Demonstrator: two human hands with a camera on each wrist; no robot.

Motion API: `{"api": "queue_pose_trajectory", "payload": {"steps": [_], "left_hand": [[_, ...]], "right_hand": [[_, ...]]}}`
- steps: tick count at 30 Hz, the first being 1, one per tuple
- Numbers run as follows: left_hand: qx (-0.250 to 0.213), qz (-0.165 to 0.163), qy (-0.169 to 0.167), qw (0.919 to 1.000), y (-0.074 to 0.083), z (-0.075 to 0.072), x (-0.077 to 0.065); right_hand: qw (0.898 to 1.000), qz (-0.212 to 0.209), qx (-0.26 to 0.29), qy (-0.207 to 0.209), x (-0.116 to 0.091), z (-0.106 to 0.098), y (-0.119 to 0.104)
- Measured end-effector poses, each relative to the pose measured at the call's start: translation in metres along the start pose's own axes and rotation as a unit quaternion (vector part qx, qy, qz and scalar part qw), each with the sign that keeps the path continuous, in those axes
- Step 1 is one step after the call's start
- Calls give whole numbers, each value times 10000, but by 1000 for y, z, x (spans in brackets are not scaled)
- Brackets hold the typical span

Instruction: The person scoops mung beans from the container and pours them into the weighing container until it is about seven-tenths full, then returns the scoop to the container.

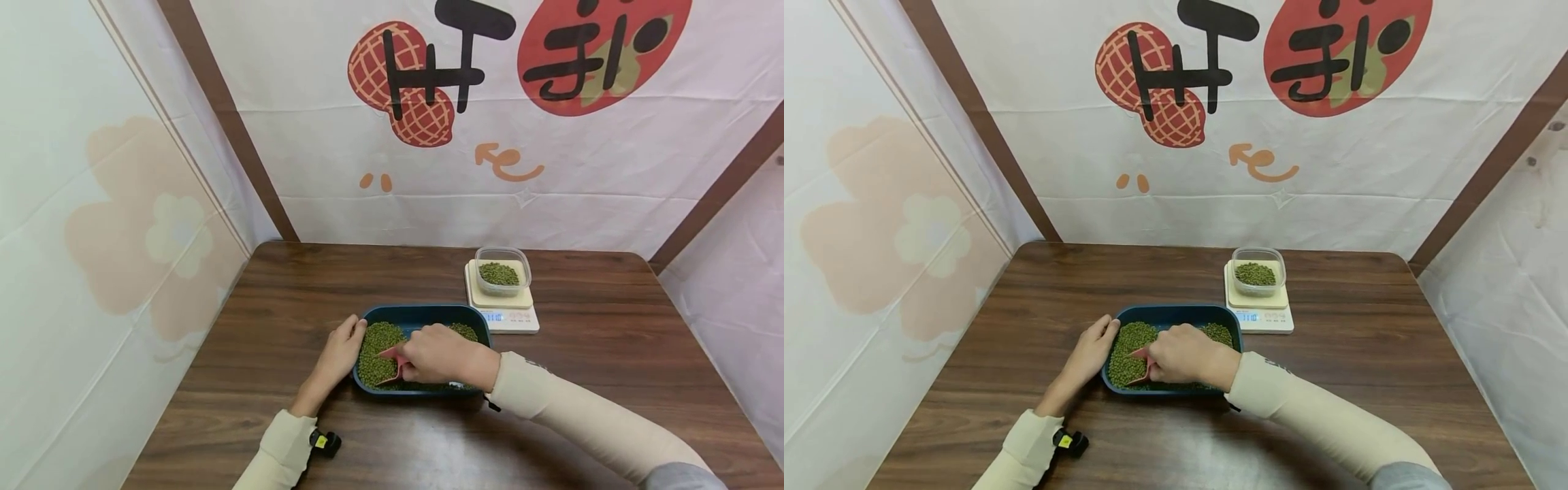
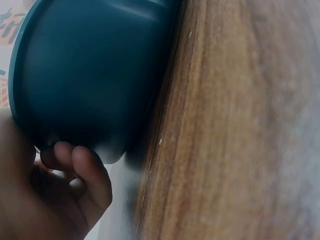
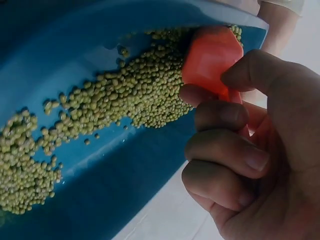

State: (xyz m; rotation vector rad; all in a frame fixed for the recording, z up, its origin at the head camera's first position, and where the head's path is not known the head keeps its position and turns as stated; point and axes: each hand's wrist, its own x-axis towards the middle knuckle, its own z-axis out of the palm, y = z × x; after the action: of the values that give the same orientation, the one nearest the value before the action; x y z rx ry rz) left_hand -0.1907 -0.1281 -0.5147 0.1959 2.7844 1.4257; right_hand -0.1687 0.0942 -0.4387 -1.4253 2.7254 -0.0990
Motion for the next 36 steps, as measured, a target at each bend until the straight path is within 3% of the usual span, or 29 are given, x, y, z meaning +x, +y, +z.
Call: {"api": "queue_pose_trajectory", "payload": {"steps": [8, 16, 36], "left_hand": [[-3, -30, 22, 10000, 1, 0, -1], [-19, -5, 11, 10000, 1, -1, -1], [-85, -31, -112, 9999, 0, -1, -1]], "right_hand": [[9999, 47, -80, -52, 3, 1, -2], [9997, -143, 10, 187, 3, 2, -1], [9930, -306, 1128, 174, -4, 12, 19]]}}
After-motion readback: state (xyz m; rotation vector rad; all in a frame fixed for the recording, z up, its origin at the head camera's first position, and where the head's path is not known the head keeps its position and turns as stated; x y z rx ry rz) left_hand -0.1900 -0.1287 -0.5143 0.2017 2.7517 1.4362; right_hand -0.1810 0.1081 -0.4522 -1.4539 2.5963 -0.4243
